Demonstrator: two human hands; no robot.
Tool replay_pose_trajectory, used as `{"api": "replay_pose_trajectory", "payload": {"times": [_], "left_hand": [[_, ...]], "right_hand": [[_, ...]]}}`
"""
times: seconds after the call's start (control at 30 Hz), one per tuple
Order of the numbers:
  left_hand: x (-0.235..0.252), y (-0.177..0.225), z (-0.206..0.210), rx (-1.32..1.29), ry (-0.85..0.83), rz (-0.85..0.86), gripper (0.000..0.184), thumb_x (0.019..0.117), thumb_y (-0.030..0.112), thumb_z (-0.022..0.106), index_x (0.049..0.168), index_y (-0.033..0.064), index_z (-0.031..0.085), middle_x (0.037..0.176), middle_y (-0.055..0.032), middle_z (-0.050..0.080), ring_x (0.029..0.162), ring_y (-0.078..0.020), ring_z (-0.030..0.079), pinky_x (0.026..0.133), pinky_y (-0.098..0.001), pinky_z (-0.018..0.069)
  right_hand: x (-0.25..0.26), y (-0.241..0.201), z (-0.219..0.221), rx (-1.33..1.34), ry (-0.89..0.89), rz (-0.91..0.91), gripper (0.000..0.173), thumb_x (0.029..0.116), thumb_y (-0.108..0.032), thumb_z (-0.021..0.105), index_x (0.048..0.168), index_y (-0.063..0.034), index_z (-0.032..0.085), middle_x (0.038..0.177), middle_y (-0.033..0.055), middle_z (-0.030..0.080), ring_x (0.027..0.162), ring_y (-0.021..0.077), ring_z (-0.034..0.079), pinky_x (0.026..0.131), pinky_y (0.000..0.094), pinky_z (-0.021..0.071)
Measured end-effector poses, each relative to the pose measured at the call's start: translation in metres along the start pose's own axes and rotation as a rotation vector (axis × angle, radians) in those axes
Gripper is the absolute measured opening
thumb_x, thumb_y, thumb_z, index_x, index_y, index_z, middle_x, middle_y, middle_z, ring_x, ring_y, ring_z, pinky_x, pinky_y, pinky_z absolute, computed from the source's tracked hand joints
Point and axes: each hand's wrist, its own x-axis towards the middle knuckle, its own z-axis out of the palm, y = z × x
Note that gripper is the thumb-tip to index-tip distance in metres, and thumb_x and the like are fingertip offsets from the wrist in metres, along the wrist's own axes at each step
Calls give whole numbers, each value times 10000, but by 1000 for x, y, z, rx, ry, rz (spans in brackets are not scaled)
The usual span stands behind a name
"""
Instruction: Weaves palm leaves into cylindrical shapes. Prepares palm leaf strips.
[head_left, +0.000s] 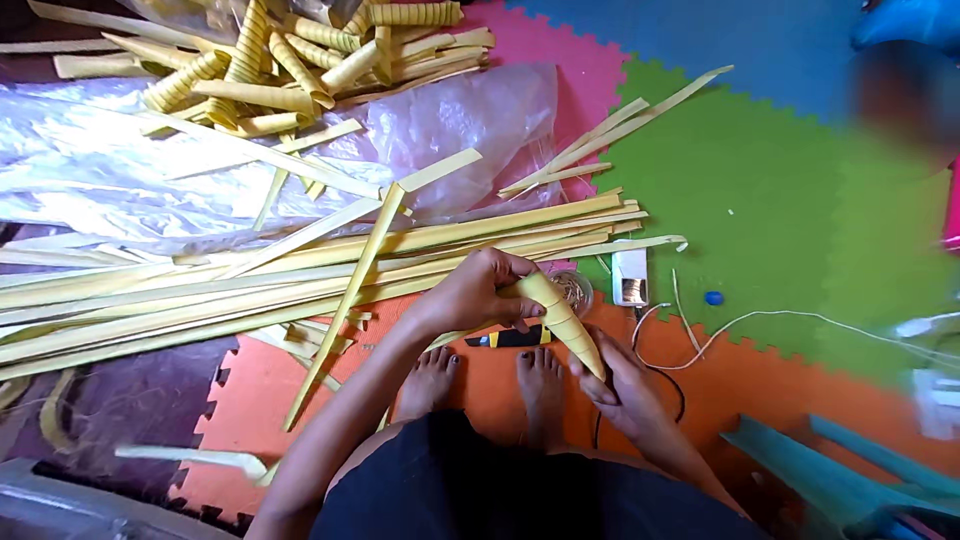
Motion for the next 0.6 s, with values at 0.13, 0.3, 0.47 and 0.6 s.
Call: {"api": "replay_pose_trajectory", "payload": {"times": [0.13,0.3,0.47,0.6], "left_hand": [[-1,0,-1,5,49,-26,118,891,-18,744,994,-32,688,745,-90,724,621,-130,721,594,-249,617],[-2,1,-5,-33,-15,-38,156,869,-59,739,999,-22,661,749,-75,709,637,-106,707,603,-218,594],[4,-6,-15,-92,1,-60,161,900,-32,729,1050,-22,673,800,-76,743,683,-139,744,660,-259,637],[5,-7,-18,-90,-2,-89,168,912,-48,711,1071,-21,665,824,-82,744,717,-155,754,686,-279,647]], "right_hand": [[4,19,-11,-509,33,-510,375,1053,-171,517,1362,16,617,1195,40,684,874,-13,631,746,152,543],[-5,7,0,-136,11,-106,312,1109,-176,348,1209,-119,638,869,-95,691,551,-96,495,485,77,405],[0,14,-5,-214,18,-167,325,1094,-170,404,1296,-44,625,928,-49,710,616,-78,544,553,95,462],[2,18,-8,-187,-1,-229,356,1093,-155,418,1372,-44,609,1022,-51,717,628,-75,536,546,94,446]]}}
